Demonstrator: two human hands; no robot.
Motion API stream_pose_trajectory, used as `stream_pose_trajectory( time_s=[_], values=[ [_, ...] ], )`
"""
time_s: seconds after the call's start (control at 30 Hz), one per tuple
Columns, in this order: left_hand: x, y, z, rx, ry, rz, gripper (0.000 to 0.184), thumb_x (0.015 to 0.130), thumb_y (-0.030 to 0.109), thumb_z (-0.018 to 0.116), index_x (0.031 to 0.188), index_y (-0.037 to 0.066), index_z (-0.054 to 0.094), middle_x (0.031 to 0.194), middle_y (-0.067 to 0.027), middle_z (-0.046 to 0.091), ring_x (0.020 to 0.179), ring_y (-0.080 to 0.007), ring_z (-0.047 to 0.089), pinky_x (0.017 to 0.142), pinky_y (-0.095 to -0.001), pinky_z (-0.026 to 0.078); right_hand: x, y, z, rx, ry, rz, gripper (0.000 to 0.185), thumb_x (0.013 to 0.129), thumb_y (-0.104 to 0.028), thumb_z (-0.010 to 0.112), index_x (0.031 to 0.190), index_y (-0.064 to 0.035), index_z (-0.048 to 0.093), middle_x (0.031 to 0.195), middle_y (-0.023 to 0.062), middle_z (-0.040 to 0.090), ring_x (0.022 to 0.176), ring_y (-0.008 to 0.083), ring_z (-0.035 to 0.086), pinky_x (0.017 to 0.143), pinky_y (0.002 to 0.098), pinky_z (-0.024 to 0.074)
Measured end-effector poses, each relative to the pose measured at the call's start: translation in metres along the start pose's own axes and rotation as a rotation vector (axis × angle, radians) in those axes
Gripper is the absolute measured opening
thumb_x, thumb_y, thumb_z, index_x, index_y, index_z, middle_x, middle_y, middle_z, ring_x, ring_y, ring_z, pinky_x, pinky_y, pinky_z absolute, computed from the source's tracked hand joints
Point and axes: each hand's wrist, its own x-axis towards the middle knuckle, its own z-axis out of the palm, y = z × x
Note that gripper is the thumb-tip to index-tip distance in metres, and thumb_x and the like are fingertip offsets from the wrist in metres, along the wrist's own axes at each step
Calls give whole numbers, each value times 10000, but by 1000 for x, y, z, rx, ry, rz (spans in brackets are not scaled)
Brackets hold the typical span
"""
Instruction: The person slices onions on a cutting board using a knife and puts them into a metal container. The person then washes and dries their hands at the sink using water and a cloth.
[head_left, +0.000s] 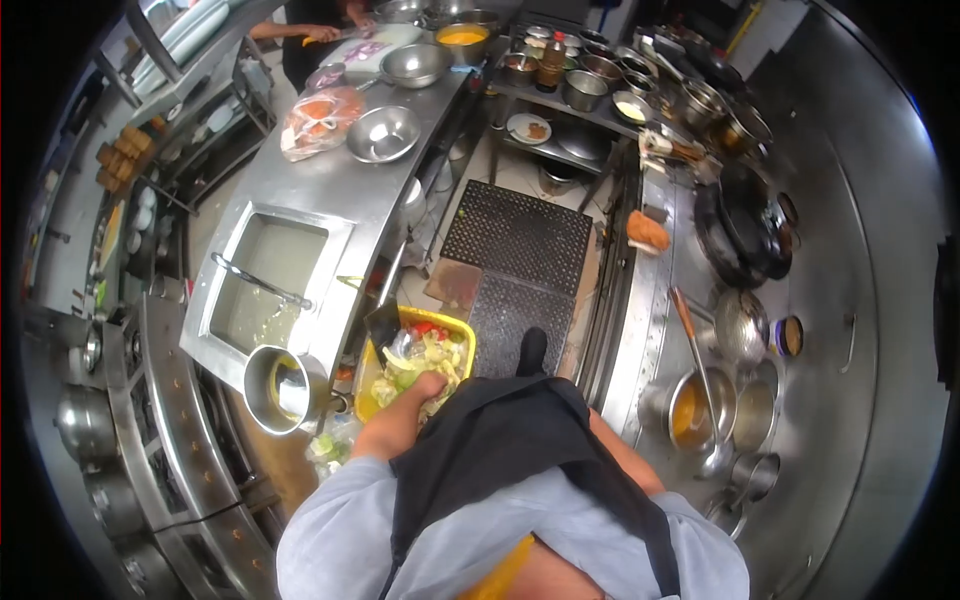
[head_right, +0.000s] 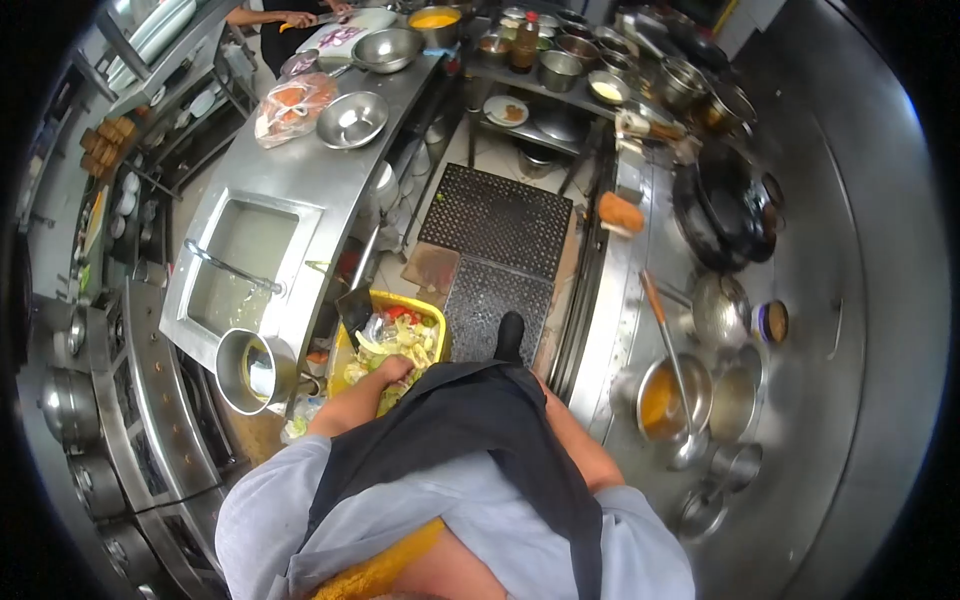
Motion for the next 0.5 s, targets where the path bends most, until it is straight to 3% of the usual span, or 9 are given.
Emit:
stream_pose_trajectory(
  time_s=[0.07, 0.13, 0.27, 0.37, 0.43, 0.5],
  values=[
    [-2, -16, -6, 15, 28, 25, 331, 892, 256, 467, 750, 57, 691, 733, -140, 681, 594, -270, 639, 645, -410, 520, 21, -40, 2, -37, -31, 11, 319, 970, -279, 571, 1132, -10, 625, 1008, 73, 673, 952, 161, 643, 895, 309, 523],
    [3, -7, -16, -130, 45, -310, 348, 905, 274, 460, 767, 53, 691, 770, -154, 693, 662, -276, 654, 688, -411, 517, 43, -85, 3, -84, -68, 25, 316, 968, -274, 575, 1133, -8, 624, 1005, 74, 674, 949, 161, 643, 892, 310, 524],
    [22, 26, -31, -290, 143, -416, 367, 921, 293, 448, 813, 41, 693, 826, -163, 702, 752, -295, 670, 740, -426, 511, 80, -171, 11, -180, -138, 48, 311, 965, -262, 581, 1136, -5, 621, 998, 74, 675, 942, 160, 644, 886, 311, 526],
    [79, 49, -54, -159, 248, -207, 407, 954, 348, 427, 915, 36, 685, 914, -187, 695, 855, -326, 664, 816, -449, 504, 115, -238, 19, -257, -168, 91, 309, 964, -257, 585, 1137, -3, 620, 995, 75, 676, 939, 160, 644, 882, 312, 527],
    [114, 73, -73, -155, 356, -167, 412, 968, 370, 423, 983, 43, 673, 999, -199, 683, 919, -329, 655, 852, -458, 502, 151, -265, 13, -977, -101, -172, 289, 954, -205, 603, 1153, 4, 612, 959, 73, 683, 909, 168, 647, 864, 318, 528],
    [142, 103, -101, -230, 491, -87, 373, 969, 335, 446, 1036, 34, 656, 1058, -196, 670, 975, -308, 648, 877, -449, 502, 166, -286, 21, -936, -74, -126, 282, 949, -190, 611, 1154, 5, 613, 943, 70, 683, 900, 166, 646, 855, 308, 525]
  ],
)
